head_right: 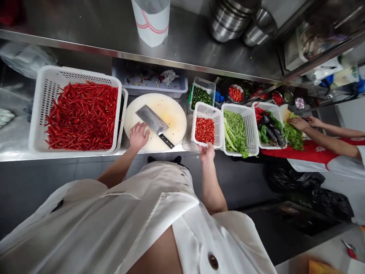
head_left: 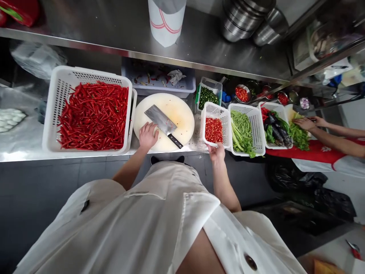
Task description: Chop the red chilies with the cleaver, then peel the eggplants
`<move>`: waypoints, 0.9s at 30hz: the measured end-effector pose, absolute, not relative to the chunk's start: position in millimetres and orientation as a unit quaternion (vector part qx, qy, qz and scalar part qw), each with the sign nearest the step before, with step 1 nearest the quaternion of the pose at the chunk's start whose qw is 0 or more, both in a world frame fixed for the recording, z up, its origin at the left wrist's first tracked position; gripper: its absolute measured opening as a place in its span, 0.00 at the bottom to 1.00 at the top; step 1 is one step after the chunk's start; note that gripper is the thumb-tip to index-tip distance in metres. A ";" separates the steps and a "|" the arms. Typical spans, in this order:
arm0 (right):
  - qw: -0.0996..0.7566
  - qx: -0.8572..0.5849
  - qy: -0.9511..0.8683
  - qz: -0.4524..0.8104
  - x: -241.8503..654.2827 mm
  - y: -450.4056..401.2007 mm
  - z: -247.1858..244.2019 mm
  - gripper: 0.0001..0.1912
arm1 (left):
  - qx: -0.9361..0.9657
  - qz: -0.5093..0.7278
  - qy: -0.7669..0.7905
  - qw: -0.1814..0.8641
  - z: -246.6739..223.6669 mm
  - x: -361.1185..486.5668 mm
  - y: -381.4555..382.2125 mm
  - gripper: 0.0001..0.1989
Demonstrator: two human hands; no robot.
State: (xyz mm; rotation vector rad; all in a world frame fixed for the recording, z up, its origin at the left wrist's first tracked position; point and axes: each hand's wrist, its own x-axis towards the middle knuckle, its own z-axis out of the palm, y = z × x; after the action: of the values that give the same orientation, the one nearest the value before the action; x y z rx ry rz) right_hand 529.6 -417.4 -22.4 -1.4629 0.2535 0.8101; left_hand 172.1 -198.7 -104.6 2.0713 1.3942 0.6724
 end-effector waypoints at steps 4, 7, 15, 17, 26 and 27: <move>0.673 -0.635 0.145 0.350 531.5 -419.6 -20.7 0.12 | 0.774 0.250 0.521 0.258 -103.6 171.7 -199.2 0.22; 0.676 -0.629 0.173 0.342 534.7 -414.9 -22.9 0.11 | 0.784 0.246 0.519 0.236 -104.4 171.0 -199.1 0.23; 0.680 -0.621 0.173 0.350 543.4 -419.5 -23.8 0.11 | 0.800 0.219 0.525 0.191 -109.9 169.3 -197.3 0.24; 0.687 -0.617 0.168 0.347 543.8 -416.4 -23.3 0.10 | 0.801 0.222 0.523 0.191 -110.9 169.0 -197.4 0.24; 0.661 -0.637 0.144 0.371 550.8 -439.5 -29.9 0.12 | 0.799 0.213 0.533 0.179 -110.7 169.4 -196.5 0.23; 0.656 -0.637 0.151 0.376 552.3 -438.2 -31.3 0.12 | 0.799 0.214 0.533 0.178 -110.9 169.5 -196.4 0.24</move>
State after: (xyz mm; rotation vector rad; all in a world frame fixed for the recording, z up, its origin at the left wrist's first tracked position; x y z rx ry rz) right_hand 552.3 -438.2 -31.3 -1.4426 0.3430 0.8525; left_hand 169.5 -196.4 -110.9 2.2594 1.5075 0.6048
